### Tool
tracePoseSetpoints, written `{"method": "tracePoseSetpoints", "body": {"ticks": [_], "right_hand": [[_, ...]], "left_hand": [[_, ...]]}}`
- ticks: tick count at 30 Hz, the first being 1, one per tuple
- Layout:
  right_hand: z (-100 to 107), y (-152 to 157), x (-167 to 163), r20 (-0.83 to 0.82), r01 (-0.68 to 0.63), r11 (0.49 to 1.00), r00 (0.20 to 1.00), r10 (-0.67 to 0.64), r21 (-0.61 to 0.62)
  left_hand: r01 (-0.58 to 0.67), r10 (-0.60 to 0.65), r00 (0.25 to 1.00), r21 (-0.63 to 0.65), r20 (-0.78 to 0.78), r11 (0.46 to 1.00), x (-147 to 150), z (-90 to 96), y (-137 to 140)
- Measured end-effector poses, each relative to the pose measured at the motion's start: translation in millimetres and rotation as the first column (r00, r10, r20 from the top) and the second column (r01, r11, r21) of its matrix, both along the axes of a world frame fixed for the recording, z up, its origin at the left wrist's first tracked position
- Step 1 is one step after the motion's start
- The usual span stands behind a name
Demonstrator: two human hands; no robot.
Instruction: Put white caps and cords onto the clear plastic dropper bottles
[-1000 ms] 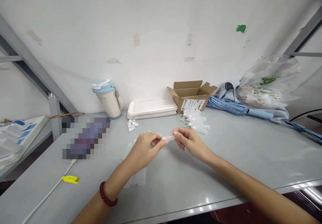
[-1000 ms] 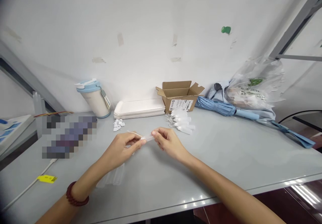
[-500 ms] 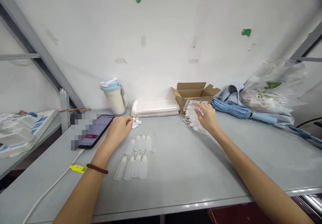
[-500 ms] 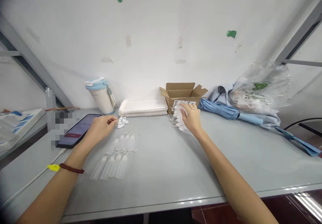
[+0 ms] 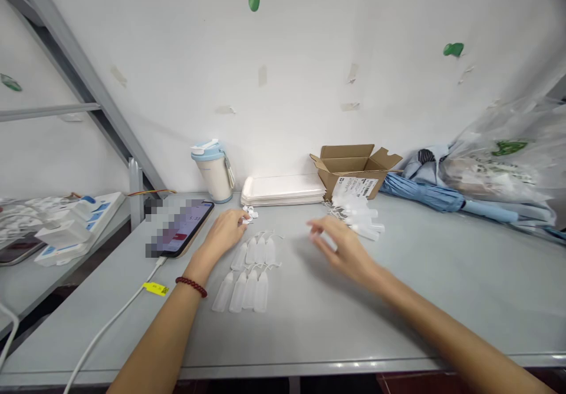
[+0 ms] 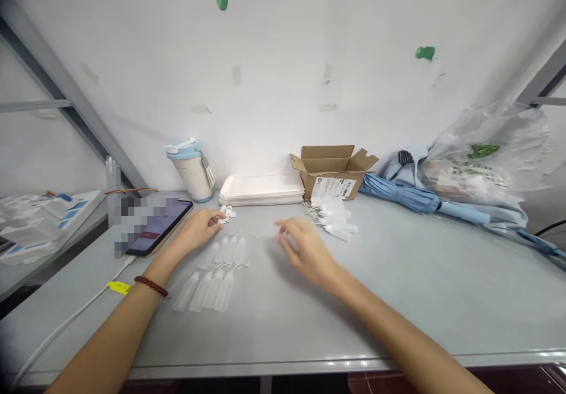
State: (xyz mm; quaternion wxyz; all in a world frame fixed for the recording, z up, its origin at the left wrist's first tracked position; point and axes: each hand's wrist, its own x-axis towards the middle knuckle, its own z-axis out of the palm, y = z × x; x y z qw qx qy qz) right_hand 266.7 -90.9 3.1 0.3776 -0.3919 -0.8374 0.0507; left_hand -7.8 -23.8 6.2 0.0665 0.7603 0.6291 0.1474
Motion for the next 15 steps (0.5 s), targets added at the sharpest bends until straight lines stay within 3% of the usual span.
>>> {"method": "tracePoseSetpoints", "body": {"ticks": [2, 5, 15], "right_hand": [[3.9, -22.7, -24.2, 0.044, -0.225, 0.955, 0.97, 0.237, -0.193], [8.1, -44.0, -47.0, 0.17, -0.329, 0.879, 0.899, 0.403, -0.345], [-4.3, -44.8, -56.6, 0.334, -0.283, 0.887, 0.85, 0.408, -0.364]], "left_hand": [[0.008, -0.008, 1.0, -0.002, -0.008, 1.0, -0.3, -4.0, 1.8], [0.018, -0.018, 1.0, -0.009, -0.018, 1.0, -2.0, -6.8, 3.2], [0.019, -0.021, 1.0, -0.055, -0.019, 0.998, -2.0, -1.6, -3.4]]}}
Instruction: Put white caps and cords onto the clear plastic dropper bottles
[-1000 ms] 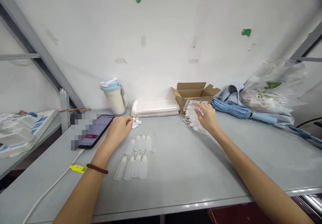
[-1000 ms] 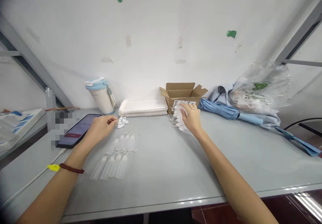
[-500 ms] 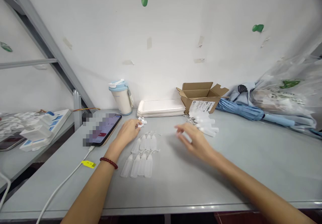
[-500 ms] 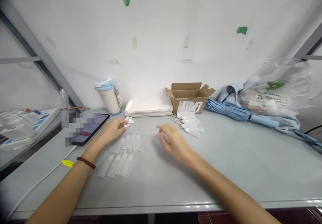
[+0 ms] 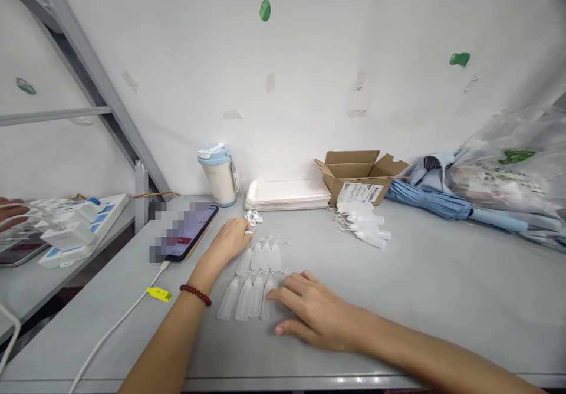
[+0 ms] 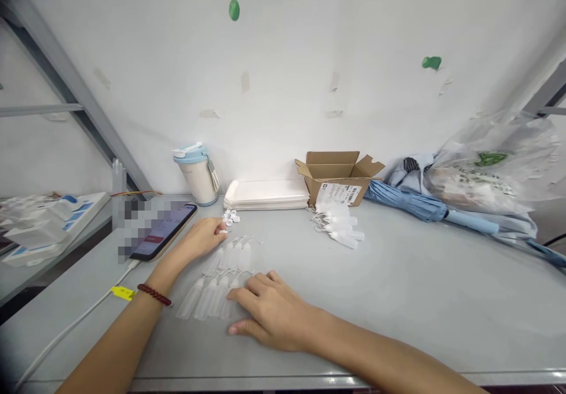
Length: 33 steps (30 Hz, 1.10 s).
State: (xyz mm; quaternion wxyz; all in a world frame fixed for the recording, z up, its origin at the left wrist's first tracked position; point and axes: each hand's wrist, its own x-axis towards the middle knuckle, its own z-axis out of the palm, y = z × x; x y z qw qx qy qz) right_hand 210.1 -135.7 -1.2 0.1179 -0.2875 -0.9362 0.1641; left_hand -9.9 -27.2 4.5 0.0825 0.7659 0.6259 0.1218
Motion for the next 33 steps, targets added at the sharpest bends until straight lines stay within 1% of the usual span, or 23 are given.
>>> {"method": "tracePoseSetpoints", "body": {"ticks": [3, 7, 9, 11, 12, 14, 16, 18, 19, 20, 21, 23, 26, 28, 30, 33], "right_hand": [[-1.4, -0.8, -2.2, 0.023, 0.007, 1.0, 1.0, -0.007, 0.011], [-2.8, -0.4, -2.1, 0.053, 0.012, 0.998, 0.998, -0.016, 0.066], [-3.6, 0.0, 0.4, 0.067, 0.021, 0.995, 0.997, -0.028, 0.101], [-4.7, 0.7, 4.6, 0.067, 0.031, 0.989, 0.997, -0.041, 0.141], [-5.3, 1.4, 7.1, 0.058, 0.04, 0.985, 0.997, -0.05, 0.166], [-6.3, 3.8, 12.7, 0.026, 0.065, 0.97, 0.997, -0.074, 0.236], [-6.2, 7.5, 18.2, -0.032, 0.108, 0.935, 0.994, -0.103, 0.337], [-4.7, 11.4, 22.8, -0.113, 0.164, 0.89, 0.985, -0.127, 0.425], [-3.4, 13.2, 24.5, -0.157, 0.196, 0.871, 0.978, -0.138, 0.45], [-2.0, 14.5, 25.9, -0.201, 0.228, 0.859, 0.968, -0.149, 0.458], [-0.6, 15.5, 26.9, -0.245, 0.255, 0.857, 0.957, -0.156, 0.449], [2.0, 16.2, 27.8, -0.334, 0.291, 0.876, 0.929, -0.162, 0.384], [3.9, 15.8, 27.9, -0.459, 0.281, 0.935, 0.875, -0.157, 0.216], [4.4, 16.1, 28.0, -0.506, 0.259, 0.961, 0.844, -0.177, 0.097], [5.1, 17.6, 28.9, -0.523, 0.271, 0.963, 0.819, -0.235, -0.008], [7.5, 22.6, 32.3, -0.528, 0.357, 0.929, 0.772, -0.354, -0.1]], "left_hand": [[-0.004, 0.004, 0.999, -0.016, 0.037, 1.0, 0.6, 0.7, -1.8], [-0.004, 0.006, 0.994, -0.026, 0.107, 1.0, 3.9, 5.4, -3.9], [0.012, -0.005, 0.98, -0.033, 0.2, 0.999, 8.4, 10.0, -6.1], [0.04, -0.023, 0.94, -0.045, 0.34, 0.998, 14.7, 15.7, -9.8], [0.059, -0.03, 0.911, -0.059, 0.412, 0.997, 18.4, 18.6, -12.2], [0.104, -0.022, 0.823, -0.111, 0.568, 0.988, 25.9, 24.1, -17.9], [0.17, 0.016, 0.689, -0.183, 0.724, 0.968, 33.2, 28.3, -24.4], [0.24, 0.067, 0.561, -0.24, 0.825, 0.941, 39.8, 30.3, -30.5], [0.263, 0.084, 0.532, -0.259, 0.842, 0.929, 42.8, 30.3, -33.2], [0.279, 0.097, 0.52, -0.276, 0.849, 0.92, 45.6, 29.7, -35.5], [0.289, 0.11, 0.515, -0.293, 0.85, 0.911, 48.3, 28.5, -37.4], [0.314, 0.126, 0.509, -0.32, 0.852, 0.894, 53.0, 25.4, -40.2], [0.372, 0.145, 0.466, -0.342, 0.873, 0.863, 58.0, 22.2, -42.7], [0.367, 0.156, 0.457, -0.346, 0.876, 0.864, 59.5, 22.5, -43.7], [0.339, 0.151, 0.486, -0.346, 0.861, 0.875, 60.0, 24.6, -44.6], [0.359, 0.077, 0.591, -0.347, 0.803, 0.867, 61.0, 28.2, -47.8]]}}
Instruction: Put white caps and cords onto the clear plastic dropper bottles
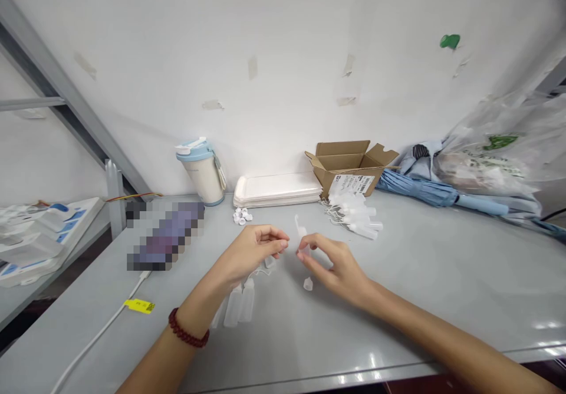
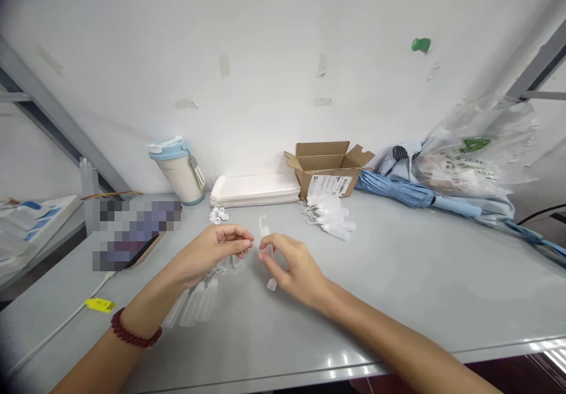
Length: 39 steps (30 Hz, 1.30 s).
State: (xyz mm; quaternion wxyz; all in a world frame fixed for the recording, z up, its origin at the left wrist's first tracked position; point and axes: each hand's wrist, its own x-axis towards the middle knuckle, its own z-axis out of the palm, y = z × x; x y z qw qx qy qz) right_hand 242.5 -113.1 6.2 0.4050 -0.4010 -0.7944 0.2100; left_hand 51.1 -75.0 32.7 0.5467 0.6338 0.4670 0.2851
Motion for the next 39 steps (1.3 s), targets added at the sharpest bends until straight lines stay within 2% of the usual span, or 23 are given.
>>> {"method": "tracePoseSetpoints", "body": {"ticks": [3, 5, 7, 9, 12, 15, 18, 21, 23, 25, 26, 29, 33, 36, 39], "right_hand": [[3.7, 7.6, 6.3, -0.032, 0.101, 0.994, 0.994, -0.102, -0.031], [6.2, 13.5, 11.9, -0.072, 0.156, 0.987, 0.985, -0.158, -0.039], [8.0, 19.6, 18.1, -0.12, 0.191, 0.98, 0.973, -0.197, -0.053], [8.7, 25.5, 24.3, -0.164, 0.2, 0.975, 0.963, -0.214, -0.098], [7.6, 33.5, 32.5, -0.232, 0.151, 0.973, 0.954, -0.19, -0.176], [5.7, 39.8, 39.3, -0.315, 0.032, 0.972, 0.943, -0.107, -0.233], [4.5, 44.2, 44.0, -0.398, -0.098, 0.954, 0.917, -0.024, -0.283], [4.5, 45.9, 44.7, -0.464, -0.156, 0.938, 0.886, -0.006, -0.31], [5.5, 44.9, 42.6, -0.484, -0.183, 0.929, 0.875, 0.004, -0.322], [7.5, 42.0, 38.9, -0.503, -0.227, 0.914, 0.864, 0.029, -0.336], [8.8, 40.1, 36.8, -0.515, -0.258, 0.903, 0.856, 0.048, -0.344], [12.5, 33.0, 31.0, -0.558, -0.368, 0.846, 0.823, 0.105, -0.385], [13.4, 25.9, 26.1, -0.582, -0.474, 0.757, 0.799, 0.155, -0.45], [10.8, 24.1, 24.2, -0.568, -0.49, 0.719, 0.807, 0.16, -0.494], [7.8, 23.9, 23.3, -0.549, -0.48, 0.704, 0.822, 0.152, -0.523]], "left_hand": [[0.14, -0.123, 0.978, 0.098, -0.166, 0.985, 5.9, 0.9, -10.2], [0.27, -0.219, 0.942, 0.188, -0.256, 0.944, 14.0, -0.1, -21.4], [0.434, -0.346, 0.88, 0.252, -0.326, 0.865, 24.9, -1.8, -33.3], [0.553, -0.411, 0.81, 0.316, -0.418, 0.77, 38.2, -4.5, -41.6], [0.604, -0.316, 0.758, 0.432, -0.571, 0.669, 60.5, -12.4, -41.7], [0.635, -0.263, 0.717, 0.449, -0.645, 0.629, 79.2, -24.2, -31.3], [0.631, -0.253, 0.711, 0.437, -0.656, 0.641, 84.9, -31.2, -22.2], [0.574, -0.241, 0.759, 0.446, -0.605, 0.687, 73.4, -25.2, -16.1], [0.469, -0.202, 0.818, 0.422, -0.539, 0.776, 58.9, -14.8, -9.8], [0.286, -0.123, 0.902, 0.361, -0.413, 0.888, 43.0, -3.2, -0.7], [0.194, -0.066, 0.933, 0.339, -0.354, 0.921, 35.7, 1.8, 4.3], [0.036, 0.014, 0.989, 0.329, -0.149, 0.944, 19.3, 10.6, 14.5], [-0.061, 0.035, 0.994, 0.259, 0.104, 0.964, 11.3, 11.1, 11.3], [-0.077, 0.036, 0.982, 0.22, 0.186, 0.972, 10.7, 9.0, 5.2], [-0.08, 0.033, 0.979, 0.226, 0.203, 0.971, 11.0, 6.1, 3.7]]}}
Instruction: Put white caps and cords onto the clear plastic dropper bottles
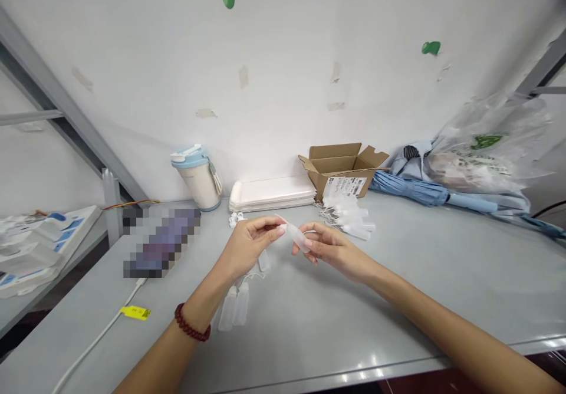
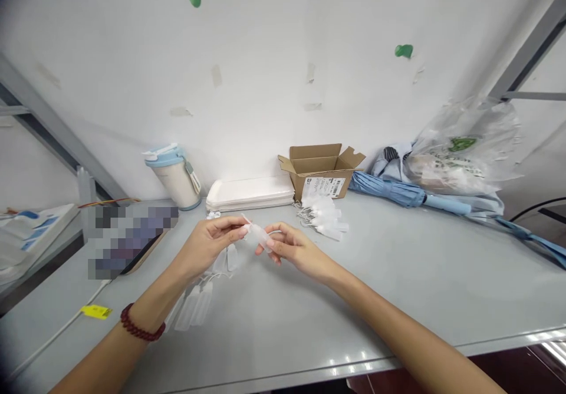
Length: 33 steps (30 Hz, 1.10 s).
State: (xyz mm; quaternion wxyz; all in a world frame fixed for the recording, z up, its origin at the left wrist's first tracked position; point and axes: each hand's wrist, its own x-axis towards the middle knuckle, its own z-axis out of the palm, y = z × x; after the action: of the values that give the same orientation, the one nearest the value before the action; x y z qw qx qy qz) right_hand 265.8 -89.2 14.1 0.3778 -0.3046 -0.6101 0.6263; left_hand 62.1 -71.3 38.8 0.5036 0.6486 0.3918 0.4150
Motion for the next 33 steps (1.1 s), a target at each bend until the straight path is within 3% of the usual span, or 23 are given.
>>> {"method": "tracePoseSetpoints", "body": {"ticks": [5, 11, 19, 22, 28, 30, 33], "right_hand": [[0.7, -1.3, 0.3, 0.049, 0.014, 1.0, 0.999, -0.015, 0.023], [5.9, -4.9, -2.2, 0.182, 0.112, 0.987, 0.975, -0.131, 0.111], [-2.1, -3.0, -5.9, 0.049, 0.156, 0.983, 0.987, -0.151, -0.098], [-2.4, -2.8, -6.8, 0.044, 0.184, 0.979, 0.983, -0.18, -0.091], [-1.4, -5.3, -8.8, 0.041, 0.195, 0.98, 0.98, -0.194, -0.041], [-1.6, -5.3, -8.1, 0.053, 0.184, 0.98, 0.982, -0.18, -0.072], [-2.8, -4.2, -6.0, 0.059, 0.163, 0.977, 0.986, -0.156, -0.135]], "left_hand": [[0.023, -0.02, 0.998, 0.038, -0.065, 0.999, 0.6, -1.4, 0.4], [0.036, -0.028, 0.98, 0.041, -0.197, 0.998, 2.9, 0.0, -6.1], [-0.002, 0.0, 0.995, -0.023, -0.103, 1.0, 9.3, -6.0, -7.0], [0.027, -0.029, 0.995, -0.028, -0.099, 0.999, 8.9, -3.6, -5.9], [0.112, -0.137, 0.96, -0.111, -0.244, 0.987, 5.1, -2.5, -5.7], [0.142, -0.147, 0.941, -0.04, -0.304, 0.989, 4.5, -4.3, -6.8], [0.14, -0.06, 0.922, 0.185, -0.383, 0.973, 4.5, -7.4, -8.0]]}}
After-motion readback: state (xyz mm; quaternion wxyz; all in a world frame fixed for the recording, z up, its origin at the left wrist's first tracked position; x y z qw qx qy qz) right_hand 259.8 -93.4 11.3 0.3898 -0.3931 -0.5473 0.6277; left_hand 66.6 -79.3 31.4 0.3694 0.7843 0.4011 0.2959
